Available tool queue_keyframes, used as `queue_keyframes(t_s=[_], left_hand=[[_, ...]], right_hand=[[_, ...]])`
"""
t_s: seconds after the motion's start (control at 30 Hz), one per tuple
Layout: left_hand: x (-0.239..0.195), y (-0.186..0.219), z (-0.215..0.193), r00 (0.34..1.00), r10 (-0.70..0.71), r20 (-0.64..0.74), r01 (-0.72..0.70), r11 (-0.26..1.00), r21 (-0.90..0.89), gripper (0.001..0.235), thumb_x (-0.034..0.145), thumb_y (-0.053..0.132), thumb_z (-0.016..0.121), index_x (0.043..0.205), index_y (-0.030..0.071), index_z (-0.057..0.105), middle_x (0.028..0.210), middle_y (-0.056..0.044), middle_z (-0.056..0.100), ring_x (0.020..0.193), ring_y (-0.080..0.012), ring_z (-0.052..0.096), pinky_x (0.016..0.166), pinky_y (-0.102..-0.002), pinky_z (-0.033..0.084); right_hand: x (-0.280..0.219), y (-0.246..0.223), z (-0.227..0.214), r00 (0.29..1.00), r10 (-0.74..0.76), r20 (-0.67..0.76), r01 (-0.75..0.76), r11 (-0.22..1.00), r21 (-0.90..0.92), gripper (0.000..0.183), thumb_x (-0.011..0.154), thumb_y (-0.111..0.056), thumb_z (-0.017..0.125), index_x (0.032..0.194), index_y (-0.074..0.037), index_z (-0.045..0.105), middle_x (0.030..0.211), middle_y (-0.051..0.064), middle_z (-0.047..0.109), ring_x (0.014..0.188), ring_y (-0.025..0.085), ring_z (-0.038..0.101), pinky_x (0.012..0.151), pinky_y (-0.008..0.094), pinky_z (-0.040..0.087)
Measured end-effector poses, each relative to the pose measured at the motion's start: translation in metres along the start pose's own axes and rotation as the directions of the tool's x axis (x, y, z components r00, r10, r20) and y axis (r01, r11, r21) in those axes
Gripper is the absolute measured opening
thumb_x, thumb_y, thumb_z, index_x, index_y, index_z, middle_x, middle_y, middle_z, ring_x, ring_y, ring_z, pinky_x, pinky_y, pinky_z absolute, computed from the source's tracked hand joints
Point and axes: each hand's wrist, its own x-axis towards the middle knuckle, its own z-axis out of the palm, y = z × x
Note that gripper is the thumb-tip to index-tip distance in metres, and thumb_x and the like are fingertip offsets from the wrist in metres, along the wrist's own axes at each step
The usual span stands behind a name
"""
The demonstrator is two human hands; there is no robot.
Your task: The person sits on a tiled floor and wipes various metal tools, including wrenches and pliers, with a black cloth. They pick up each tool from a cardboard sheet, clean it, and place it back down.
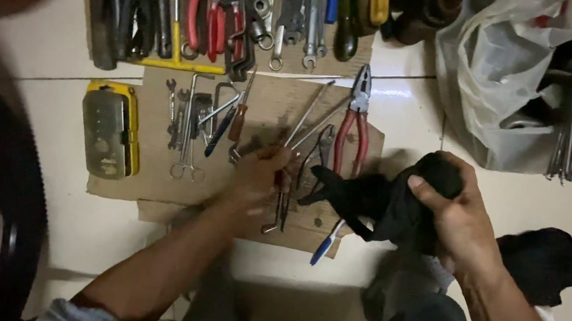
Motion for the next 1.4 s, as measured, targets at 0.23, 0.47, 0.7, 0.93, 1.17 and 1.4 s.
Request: queue_keyframes(t_s=[0.23,0.47,0.7,0.93,1.17,1.4], left_hand=[[-0.021,0.007,-0.011,0.993,-0.061,0.102,0.037,0.974,0.224,0.057,0.099,0.041,0.066,0.136,-0.001,0.060,0.094,-0.023,0.069,0.080,-0.0292,0.073,0.064,-0.041,0.060],[-0.071,0.019,0.010,0.954,-0.268,0.138,0.300,0.888,-0.350,0.027,0.091,0.030,0.075,0.087,0.006,0.064,0.078,-0.008,0.059,0.070,-0.0225,0.061,0.063,-0.034,0.053],[-0.100,0.030,0.009,0.991,-0.001,0.131,0.032,0.971,-0.239,0.034,0.093,0.027,0.076,0.090,-0.006,0.070,0.077,-0.019,0.067,0.060,-0.0256,0.065,0.057,-0.038,0.057],[-0.089,0.046,0.041,0.922,0.157,0.354,-0.074,0.969,-0.235,0.033,0.097,0.027,0.069,0.102,-0.005,0.069,0.076,-0.021,0.068,0.062,-0.0273,0.069,0.055,-0.040,0.059],[-0.119,0.051,0.065,0.889,0.265,0.374,-0.286,0.958,0.001,0.027,0.101,0.022,0.062,0.105,-0.003,0.071,0.065,-0.007,0.057,0.058,-0.0108,0.061,0.056,-0.017,0.050],[-0.150,0.071,0.083,0.871,0.362,0.331,-0.365,0.929,-0.056,0.020,0.098,0.021,0.068,0.104,0.003,0.072,0.051,-0.010,0.060,0.045,-0.0152,0.057,0.039,-0.024,0.048]], right_hand=[[0.009,0.041,-0.005,0.903,-0.291,0.317,0.416,0.779,-0.469,0.106,0.061,-0.021,0.094,0.152,-0.012,0.040,0.141,0.039,0.042,0.136,0.061,0.037,0.117,0.066,0.027],[0.048,0.119,-0.006,0.754,-0.363,0.547,0.555,-0.091,-0.827,0.097,0.064,-0.041,0.089,0.149,-0.029,0.045,0.158,0.020,0.029,0.126,0.044,0.056,0.107,0.054,0.048],[0.061,0.094,-0.034,0.816,-0.363,0.450,0.570,0.371,-0.733,0.063,0.078,-0.046,0.072,0.132,-0.014,0.064,0.130,0.024,0.061,0.117,0.044,0.066,0.096,0.053,0.053],[0.015,0.028,0.003,0.965,-0.070,0.253,0.001,0.965,0.262,0.059,0.084,-0.019,0.069,0.141,-0.009,0.056,0.125,0.023,0.057,0.111,0.038,0.061,0.093,0.052,0.052],[-0.008,0.011,0.041,0.985,-0.139,0.108,0.087,0.919,0.384,0.027,0.072,-0.004,0.087,0.096,-0.003,0.076,0.082,0.018,0.070,0.072,0.028,0.073,0.065,0.041,0.063],[0.019,-0.008,0.009,0.987,-0.156,0.042,0.123,0.894,0.432,0.024,0.078,-0.009,0.084,0.097,-0.002,0.072,0.080,0.020,0.071,0.069,0.029,0.075,0.064,0.046,0.065]])
